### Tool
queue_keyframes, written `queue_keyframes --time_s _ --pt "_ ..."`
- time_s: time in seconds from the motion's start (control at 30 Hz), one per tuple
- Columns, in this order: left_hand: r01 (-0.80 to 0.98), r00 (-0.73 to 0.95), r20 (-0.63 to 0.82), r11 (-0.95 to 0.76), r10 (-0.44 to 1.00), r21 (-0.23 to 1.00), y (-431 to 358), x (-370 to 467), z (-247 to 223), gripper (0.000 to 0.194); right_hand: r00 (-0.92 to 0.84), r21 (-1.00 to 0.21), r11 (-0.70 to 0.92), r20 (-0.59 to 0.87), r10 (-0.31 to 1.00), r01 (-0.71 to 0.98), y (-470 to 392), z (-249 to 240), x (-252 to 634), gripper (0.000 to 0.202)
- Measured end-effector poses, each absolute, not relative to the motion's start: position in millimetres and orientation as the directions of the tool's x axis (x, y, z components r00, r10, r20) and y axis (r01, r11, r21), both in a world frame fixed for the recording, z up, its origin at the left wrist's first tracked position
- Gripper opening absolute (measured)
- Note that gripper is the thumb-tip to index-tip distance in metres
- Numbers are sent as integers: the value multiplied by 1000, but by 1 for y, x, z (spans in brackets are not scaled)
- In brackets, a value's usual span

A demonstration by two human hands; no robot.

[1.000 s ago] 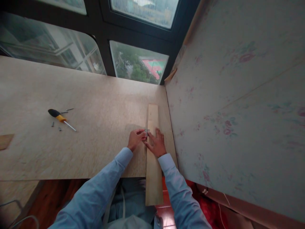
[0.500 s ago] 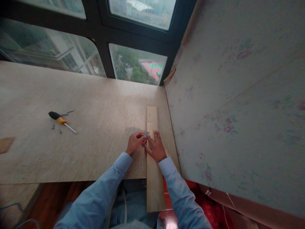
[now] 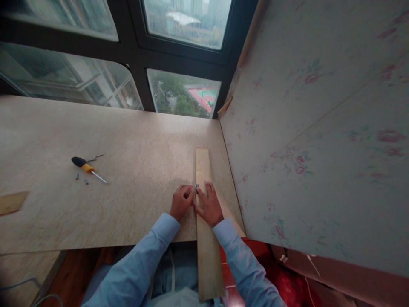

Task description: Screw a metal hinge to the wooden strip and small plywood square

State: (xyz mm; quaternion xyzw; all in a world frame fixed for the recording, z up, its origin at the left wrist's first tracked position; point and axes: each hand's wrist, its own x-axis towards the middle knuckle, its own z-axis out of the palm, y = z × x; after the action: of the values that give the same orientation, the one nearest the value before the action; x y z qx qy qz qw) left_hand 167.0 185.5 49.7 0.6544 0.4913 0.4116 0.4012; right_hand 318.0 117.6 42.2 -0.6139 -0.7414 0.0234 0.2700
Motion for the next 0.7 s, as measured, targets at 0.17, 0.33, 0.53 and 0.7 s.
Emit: queue_keyframes --time_s 0.17,0.33,0.53,0.7 --pt "356 116 253 -278 960 892 185 171 46 31 -92 -377 238 368 925 895 118 43 319 51" --pt "369 169 276 -320 946 872 187 172 44 28 -87 -383 246 387 918 890 116 39 320 52" --pt "345 247 255 -331 935 878 187 171 44 24 -98 -354 244 383 919 903 117 37 321 54" --pt "326 267 256 -337 929 883 186 170 46 22 -95 -358 242 382 919 902 118 34 323 55"
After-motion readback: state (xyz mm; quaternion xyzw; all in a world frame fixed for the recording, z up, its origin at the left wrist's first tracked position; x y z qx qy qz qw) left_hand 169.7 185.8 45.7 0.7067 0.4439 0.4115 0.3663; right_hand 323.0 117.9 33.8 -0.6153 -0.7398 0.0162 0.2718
